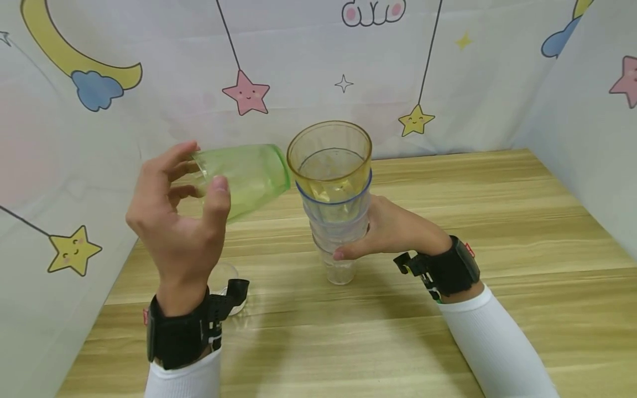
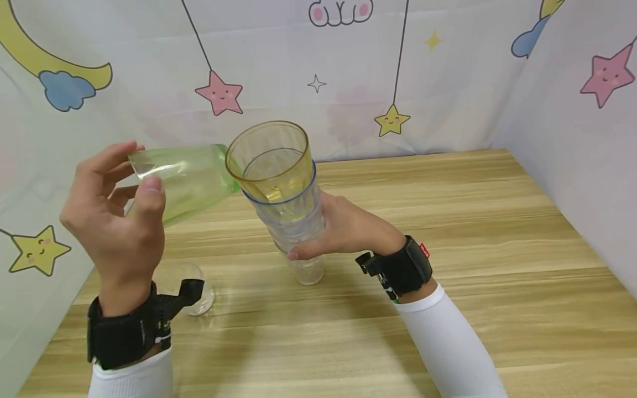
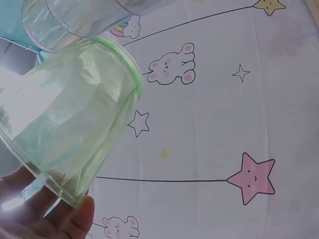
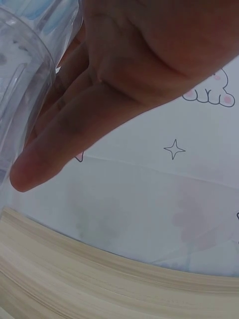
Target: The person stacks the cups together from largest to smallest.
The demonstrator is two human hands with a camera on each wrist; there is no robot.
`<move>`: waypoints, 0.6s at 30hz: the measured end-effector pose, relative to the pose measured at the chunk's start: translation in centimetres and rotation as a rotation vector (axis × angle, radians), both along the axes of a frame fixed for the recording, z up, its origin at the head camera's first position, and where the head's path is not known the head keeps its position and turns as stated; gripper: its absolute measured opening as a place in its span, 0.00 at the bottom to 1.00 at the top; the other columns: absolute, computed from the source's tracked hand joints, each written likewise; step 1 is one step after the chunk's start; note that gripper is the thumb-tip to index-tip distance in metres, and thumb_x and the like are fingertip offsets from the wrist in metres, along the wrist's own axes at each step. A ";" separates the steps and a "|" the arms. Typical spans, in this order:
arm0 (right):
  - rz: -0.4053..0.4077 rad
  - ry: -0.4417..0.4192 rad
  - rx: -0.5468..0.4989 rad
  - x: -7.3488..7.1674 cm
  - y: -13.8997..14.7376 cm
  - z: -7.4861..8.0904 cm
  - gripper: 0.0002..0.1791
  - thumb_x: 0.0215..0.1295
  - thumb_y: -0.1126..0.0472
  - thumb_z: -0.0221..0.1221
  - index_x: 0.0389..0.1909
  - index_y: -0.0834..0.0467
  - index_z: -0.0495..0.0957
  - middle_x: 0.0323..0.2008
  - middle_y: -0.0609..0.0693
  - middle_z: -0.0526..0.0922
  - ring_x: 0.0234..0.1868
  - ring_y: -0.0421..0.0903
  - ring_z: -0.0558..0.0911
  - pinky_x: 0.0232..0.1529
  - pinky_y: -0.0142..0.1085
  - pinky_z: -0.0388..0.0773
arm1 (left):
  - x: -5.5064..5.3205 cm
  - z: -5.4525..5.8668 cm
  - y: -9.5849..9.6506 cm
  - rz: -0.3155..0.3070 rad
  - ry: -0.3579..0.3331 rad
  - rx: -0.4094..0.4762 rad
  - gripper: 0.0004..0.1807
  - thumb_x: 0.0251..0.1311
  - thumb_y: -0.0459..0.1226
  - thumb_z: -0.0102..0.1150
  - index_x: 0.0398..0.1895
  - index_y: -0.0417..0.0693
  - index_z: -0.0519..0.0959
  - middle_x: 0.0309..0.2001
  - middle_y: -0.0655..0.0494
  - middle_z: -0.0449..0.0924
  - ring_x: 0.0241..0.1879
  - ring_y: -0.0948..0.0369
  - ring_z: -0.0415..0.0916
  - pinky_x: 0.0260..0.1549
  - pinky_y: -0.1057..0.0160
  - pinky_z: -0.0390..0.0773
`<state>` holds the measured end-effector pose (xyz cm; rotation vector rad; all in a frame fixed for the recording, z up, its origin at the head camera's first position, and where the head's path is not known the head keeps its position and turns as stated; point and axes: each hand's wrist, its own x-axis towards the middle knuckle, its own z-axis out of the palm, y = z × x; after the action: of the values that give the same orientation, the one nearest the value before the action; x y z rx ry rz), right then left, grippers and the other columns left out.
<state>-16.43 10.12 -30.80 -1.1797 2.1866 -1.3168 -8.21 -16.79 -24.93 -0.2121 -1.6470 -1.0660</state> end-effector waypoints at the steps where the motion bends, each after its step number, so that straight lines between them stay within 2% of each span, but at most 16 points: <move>1: -0.002 0.000 0.002 0.0 0.0 0.0 0.42 0.51 0.53 0.78 0.66 0.49 0.69 0.56 0.43 0.79 0.57 0.43 0.79 0.59 0.46 0.74 | 0.0 0.1 0.0 -0.005 0.010 0.023 0.29 0.45 0.48 0.59 0.47 0.37 0.84 0.44 0.51 0.85 0.39 0.59 0.80 0.32 0.74 0.74; 6: -0.009 0.008 0.011 -0.1 0.0 -0.1 0.42 0.51 0.52 0.78 0.66 0.49 0.69 0.56 0.43 0.79 0.57 0.43 0.79 0.59 0.46 0.74 | 0.1 0.3 -0.2 -0.035 0.072 0.129 0.31 0.44 0.53 0.62 0.46 0.38 0.84 0.44 0.48 0.83 0.38 0.57 0.81 0.32 0.74 0.78; 11: -0.014 0.009 0.015 -0.1 -0.1 -0.1 0.42 0.50 0.52 0.79 0.66 0.48 0.69 0.56 0.42 0.79 0.56 0.42 0.79 0.59 0.45 0.73 | 0.2 0.7 -0.1 -0.119 0.160 0.223 0.37 0.43 0.58 0.69 0.46 0.36 0.81 0.43 0.44 0.81 0.36 0.52 0.80 0.35 0.69 0.81; 18: -0.018 0.009 0.014 -0.1 0.0 -0.1 0.43 0.50 0.52 0.78 0.66 0.48 0.68 0.57 0.42 0.79 0.57 0.42 0.78 0.59 0.46 0.73 | 0.4 1.2 0.2 -0.224 0.289 0.318 0.38 0.43 0.55 0.73 0.45 0.30 0.77 0.41 0.37 0.79 0.32 0.49 0.81 0.35 0.63 0.83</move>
<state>-16.48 10.08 -30.85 -1.1663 2.2141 -1.3042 -7.79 -16.55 -23.68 -0.3292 -1.1970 -1.3808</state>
